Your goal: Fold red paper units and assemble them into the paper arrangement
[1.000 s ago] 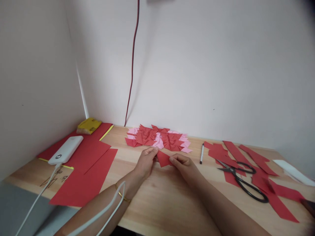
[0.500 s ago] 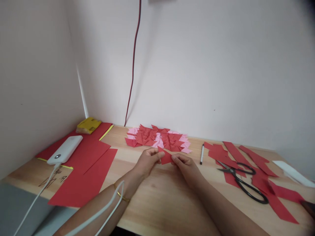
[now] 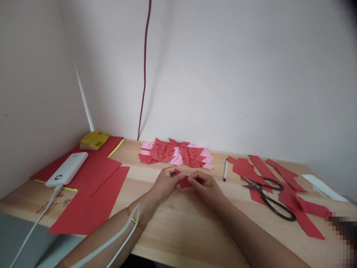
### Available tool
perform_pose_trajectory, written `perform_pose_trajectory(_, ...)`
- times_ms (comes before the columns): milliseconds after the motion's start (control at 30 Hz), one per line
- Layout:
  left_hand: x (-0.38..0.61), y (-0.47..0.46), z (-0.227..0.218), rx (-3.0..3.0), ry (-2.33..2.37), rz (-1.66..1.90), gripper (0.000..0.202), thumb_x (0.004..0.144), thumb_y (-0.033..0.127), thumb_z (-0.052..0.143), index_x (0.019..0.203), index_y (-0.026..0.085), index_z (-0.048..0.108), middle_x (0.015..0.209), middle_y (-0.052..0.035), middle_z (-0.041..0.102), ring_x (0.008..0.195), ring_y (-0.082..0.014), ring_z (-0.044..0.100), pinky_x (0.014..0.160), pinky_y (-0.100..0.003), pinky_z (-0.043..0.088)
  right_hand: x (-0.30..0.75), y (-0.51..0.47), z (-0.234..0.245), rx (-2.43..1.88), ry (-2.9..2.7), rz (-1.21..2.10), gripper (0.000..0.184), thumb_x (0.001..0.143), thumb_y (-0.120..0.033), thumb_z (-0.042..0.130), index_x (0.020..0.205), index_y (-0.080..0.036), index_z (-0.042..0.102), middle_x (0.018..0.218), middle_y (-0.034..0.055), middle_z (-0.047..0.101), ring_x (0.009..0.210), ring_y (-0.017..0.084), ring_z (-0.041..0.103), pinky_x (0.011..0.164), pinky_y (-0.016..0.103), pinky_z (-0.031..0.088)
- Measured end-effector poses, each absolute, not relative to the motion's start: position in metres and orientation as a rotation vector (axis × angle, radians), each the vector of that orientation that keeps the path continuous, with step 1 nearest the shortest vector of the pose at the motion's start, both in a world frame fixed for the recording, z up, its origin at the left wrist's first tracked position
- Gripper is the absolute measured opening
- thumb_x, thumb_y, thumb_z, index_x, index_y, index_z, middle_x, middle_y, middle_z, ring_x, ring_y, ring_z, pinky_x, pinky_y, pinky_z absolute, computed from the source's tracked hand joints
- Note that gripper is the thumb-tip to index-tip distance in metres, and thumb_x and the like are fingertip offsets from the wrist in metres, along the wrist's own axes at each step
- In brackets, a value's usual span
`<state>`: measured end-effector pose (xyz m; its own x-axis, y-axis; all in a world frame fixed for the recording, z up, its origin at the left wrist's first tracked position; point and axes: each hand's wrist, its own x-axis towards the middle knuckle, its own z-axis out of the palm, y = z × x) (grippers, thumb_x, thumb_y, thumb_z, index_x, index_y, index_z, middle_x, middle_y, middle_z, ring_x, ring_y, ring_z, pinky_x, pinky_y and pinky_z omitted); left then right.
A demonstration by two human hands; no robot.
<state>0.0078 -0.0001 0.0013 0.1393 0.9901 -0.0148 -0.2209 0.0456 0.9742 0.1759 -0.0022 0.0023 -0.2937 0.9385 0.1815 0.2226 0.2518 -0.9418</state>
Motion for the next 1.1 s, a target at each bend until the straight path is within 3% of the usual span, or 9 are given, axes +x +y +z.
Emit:
perform_pose_trajectory(200,0.0065,0.002,-0.0005,1.017,0.926,1.197,0.034,0.07,0.043,0.069,0.062,0.013,0.055,0.057,0.002,0.051,0.053,-0.0071,0.042,0.054,-0.021,0.032,0.1773,-0.0016,0.0024,-1.066,-1.703,1.157,0.025,0.082,-0.04,0.059,0.072,-0.018,0.062,0.069,-0.0004,0.057,0.067,0.013,0.049,0.064,0.025,0.037)
perform_pose_trajectory(667,0.006,0.0047,0.003,0.887,0.873,1.231,0.043,0.073,0.056,0.061,0.066,0.014,0.055,0.059,-0.0002,0.053,0.053,-0.0099,0.045,0.055,-0.024,0.037,0.1782,-0.0001,-0.001,-1.096,-1.649,1.201,0.028,0.081,-0.044,0.06,0.072,-0.018,0.063,0.07,-0.0003,0.058,0.068,0.014,0.05,0.065,0.026,0.038)
perform_pose_trajectory(933,0.001,0.0017,0.0037,1.237,1.06,0.987,0.028,0.065,0.038,0.074,0.065,0.013,0.059,0.055,0.0024,0.052,0.051,-0.0077,0.041,0.051,-0.021,0.029,0.179,0.0009,-0.001,-1.144,-1.557,1.09,0.027,0.081,-0.044,0.058,0.078,-0.019,0.065,0.076,0.0011,0.061,0.073,0.015,0.052,0.069,0.027,0.039)
perform_pose_trajectory(1100,0.0025,0.0036,0.0056,1.163,1.006,1.167,0.025,0.067,0.037,0.07,0.068,0.013,0.063,0.065,-0.0004,0.058,0.059,-0.0098,0.047,0.059,-0.023,0.036,0.1772,-0.0019,0.002,-1.106,-1.733,1.182,0.028,0.079,-0.045,0.061,0.072,-0.018,0.058,0.069,-0.0005,0.056,0.063,0.013,0.047,0.059,0.025,0.035)
